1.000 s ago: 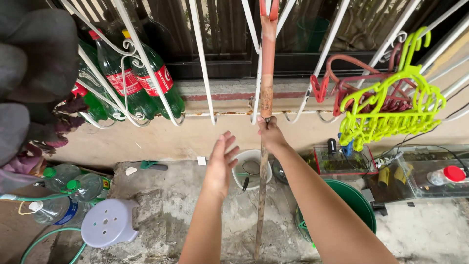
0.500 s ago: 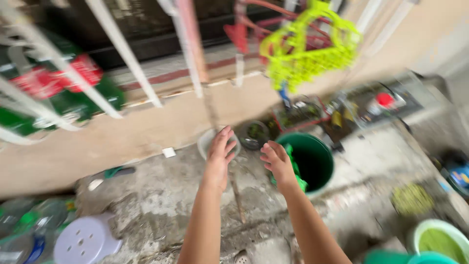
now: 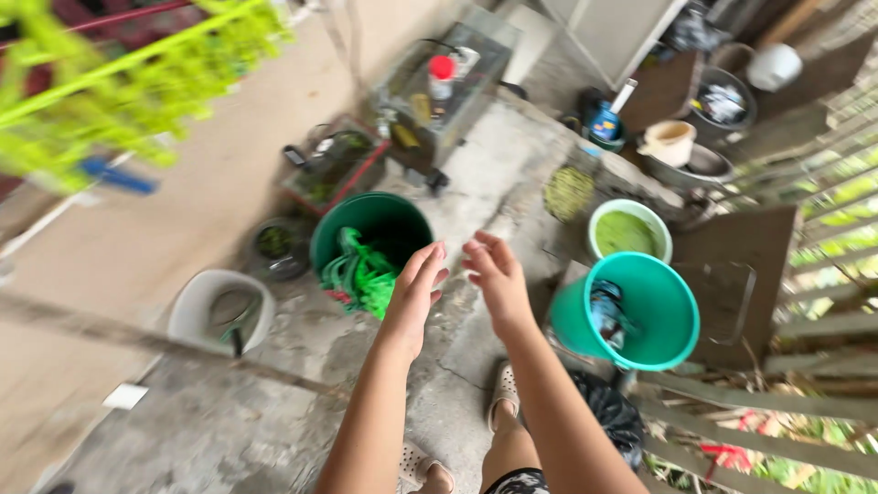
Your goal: Hanging laundry and bandanas on multi-clip hangers on a balcony using a lifting pole.
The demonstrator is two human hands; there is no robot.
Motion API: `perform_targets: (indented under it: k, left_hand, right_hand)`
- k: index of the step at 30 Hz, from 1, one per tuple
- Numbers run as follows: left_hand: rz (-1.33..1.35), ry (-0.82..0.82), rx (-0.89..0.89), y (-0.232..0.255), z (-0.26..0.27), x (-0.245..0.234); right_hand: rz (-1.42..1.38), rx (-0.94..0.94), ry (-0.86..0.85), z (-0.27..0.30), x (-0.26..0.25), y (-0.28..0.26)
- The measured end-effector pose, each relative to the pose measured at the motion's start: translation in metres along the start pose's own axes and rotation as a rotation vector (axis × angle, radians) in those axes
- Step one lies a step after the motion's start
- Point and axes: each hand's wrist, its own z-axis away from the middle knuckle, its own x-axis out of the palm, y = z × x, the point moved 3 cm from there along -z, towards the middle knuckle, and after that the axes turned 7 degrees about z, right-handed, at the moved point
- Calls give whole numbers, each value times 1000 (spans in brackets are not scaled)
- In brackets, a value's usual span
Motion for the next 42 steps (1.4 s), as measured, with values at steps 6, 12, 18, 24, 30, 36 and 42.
perform_targets:
  k: [6, 12, 18, 24, 30, 36, 42]
  left_hand:
    - [-51, -88, -68, -33, -53, 75]
    - [136, 128, -39, -59, -97, 61]
    - [261, 310, -44, -79, -109, 11]
    - [335, 501, -11, -106, -106, -79]
    - [237, 664, -116, -120, -120, -139]
    - [172, 667, -298, -171, -169, -175]
    - [204, 610, -344, -231, -196, -190]
  right_hand:
    - [-20, 61, 51, -18, -75, 13]
    - [42, 99, 5, -62, -136, 45]
    - [138, 197, -165, -114, -116, 65]
    - [69, 355, -416, -162, -41, 108]
    - [109, 548, -559, -188, 16, 176]
    - [316, 484, -708, -204, 82, 243]
    - [827, 376, -906, -174, 152, 286]
